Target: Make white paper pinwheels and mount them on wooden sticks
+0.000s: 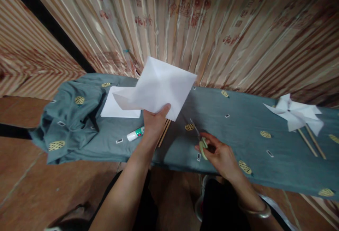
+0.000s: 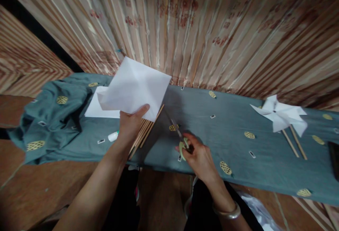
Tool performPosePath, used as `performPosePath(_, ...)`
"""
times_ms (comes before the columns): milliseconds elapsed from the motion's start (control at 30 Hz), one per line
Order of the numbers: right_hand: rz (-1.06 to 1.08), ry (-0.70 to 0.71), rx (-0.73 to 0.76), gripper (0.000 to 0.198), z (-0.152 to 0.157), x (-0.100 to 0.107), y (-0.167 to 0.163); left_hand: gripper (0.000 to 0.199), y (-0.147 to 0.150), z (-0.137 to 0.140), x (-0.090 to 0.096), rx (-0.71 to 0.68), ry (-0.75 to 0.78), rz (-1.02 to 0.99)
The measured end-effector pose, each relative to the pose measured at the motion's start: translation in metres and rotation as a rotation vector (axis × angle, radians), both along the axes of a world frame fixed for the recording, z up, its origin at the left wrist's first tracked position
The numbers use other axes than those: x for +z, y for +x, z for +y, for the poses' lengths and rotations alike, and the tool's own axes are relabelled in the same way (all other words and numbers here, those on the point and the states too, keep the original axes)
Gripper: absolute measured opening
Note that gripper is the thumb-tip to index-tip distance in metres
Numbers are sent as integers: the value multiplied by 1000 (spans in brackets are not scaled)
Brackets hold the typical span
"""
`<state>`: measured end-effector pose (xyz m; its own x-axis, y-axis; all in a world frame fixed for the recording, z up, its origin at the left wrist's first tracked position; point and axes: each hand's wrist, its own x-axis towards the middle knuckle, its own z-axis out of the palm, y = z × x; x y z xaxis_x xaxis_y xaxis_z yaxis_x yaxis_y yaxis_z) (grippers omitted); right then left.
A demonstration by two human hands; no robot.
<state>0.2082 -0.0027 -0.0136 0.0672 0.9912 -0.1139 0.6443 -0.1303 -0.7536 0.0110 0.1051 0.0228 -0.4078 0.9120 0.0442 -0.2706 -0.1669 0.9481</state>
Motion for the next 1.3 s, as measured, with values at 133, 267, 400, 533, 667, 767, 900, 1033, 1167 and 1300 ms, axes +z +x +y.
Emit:
performPosePath(133, -465, 186, -18, 51, -1, -8, 14, 27, -29, 10, 10, 109, 55, 72)
performPosePath(267, -708, 283, 37, 49, 1, -8, 22, 36, -55, 17, 10, 211, 58, 49)
performPosePath(400, -838, 390, 63, 34, 6, -2, 21, 41, -78, 23, 6, 301, 62, -44)
performPosePath(533, -732, 512, 94, 35, 18, 3, -6, 40, -95, 26, 4, 301, 52, -111)
performPosePath(667, -533, 518, 319, 34, 44, 11, -67, 39, -101, 28, 2, 290, 57, -169)
performPosePath(767, -468, 472, 470, 36, 73, 17, -113, 37, -102, 29, -1, 281, 66, -208)
performPosePath(900, -469, 495, 540, 36, 109, 17, -148, 38, -102, 27, -4, 267, 40, -232)
performPosePath(1033, -551, 483, 413, 34, 134, 15, -151, 37, -98, 24, -3, 241, -4, -273)
performPosePath(1167, -681, 438, 373, 32, 151, 15, -145, 38, -91, 24, 0, 185, -29, -362)
performPosePath(1300, -739, 409, 403, 31, 166, 12, -145, 39, -83, 26, 1, 100, -111, -470)
